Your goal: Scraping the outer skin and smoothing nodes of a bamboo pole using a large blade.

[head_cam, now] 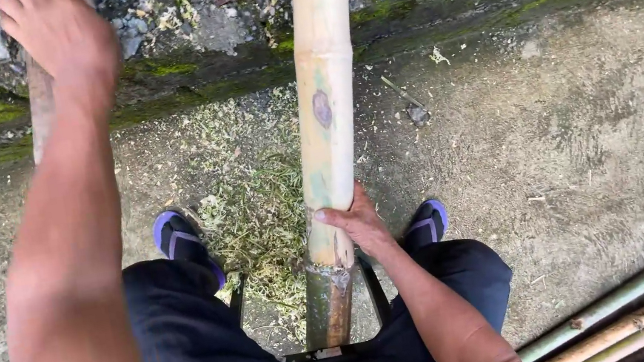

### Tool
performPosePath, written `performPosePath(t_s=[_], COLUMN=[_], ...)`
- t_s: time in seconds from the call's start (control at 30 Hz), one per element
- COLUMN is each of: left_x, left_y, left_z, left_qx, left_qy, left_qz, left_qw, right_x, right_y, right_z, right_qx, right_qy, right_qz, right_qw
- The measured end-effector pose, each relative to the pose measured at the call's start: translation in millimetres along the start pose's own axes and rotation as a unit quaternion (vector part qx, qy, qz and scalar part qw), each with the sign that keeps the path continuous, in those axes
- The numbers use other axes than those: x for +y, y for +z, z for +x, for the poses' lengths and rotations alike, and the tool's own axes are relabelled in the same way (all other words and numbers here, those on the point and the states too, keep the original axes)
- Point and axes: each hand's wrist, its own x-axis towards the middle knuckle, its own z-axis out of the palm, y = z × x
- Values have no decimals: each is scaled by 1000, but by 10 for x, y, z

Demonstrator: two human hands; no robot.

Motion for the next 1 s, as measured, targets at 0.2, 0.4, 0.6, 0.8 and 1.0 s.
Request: performPosePath(t_s=[0.2, 0.4, 0.6, 0.8, 1.0], left_x=[709, 1345, 1565, 1708, 1696], left_y=[-573, -1410, -1236, -952, -913], left_z=[-2230, -3129, -3199, -3295, -3387], left_qx=[-117, -614, -603, -535, -534], left_qy=[293, -65, -131, -184, -248], left_qz=[-302, -432, -552, -708, -758], left_qw=[900, 658, 561, 423, 280], right_x=[-101, 105, -204, -260, -291], right_y=[61, -73, -49, -153, -208], right_z=[-66, -8, 52, 106, 189], right_qx=[25, 68, 18, 21, -19], right_qy=[24, 36, -185, -113, -71], right_qz=[-121, -149, -117, -127, -128], right_qw=[992, 986, 976, 985, 989])
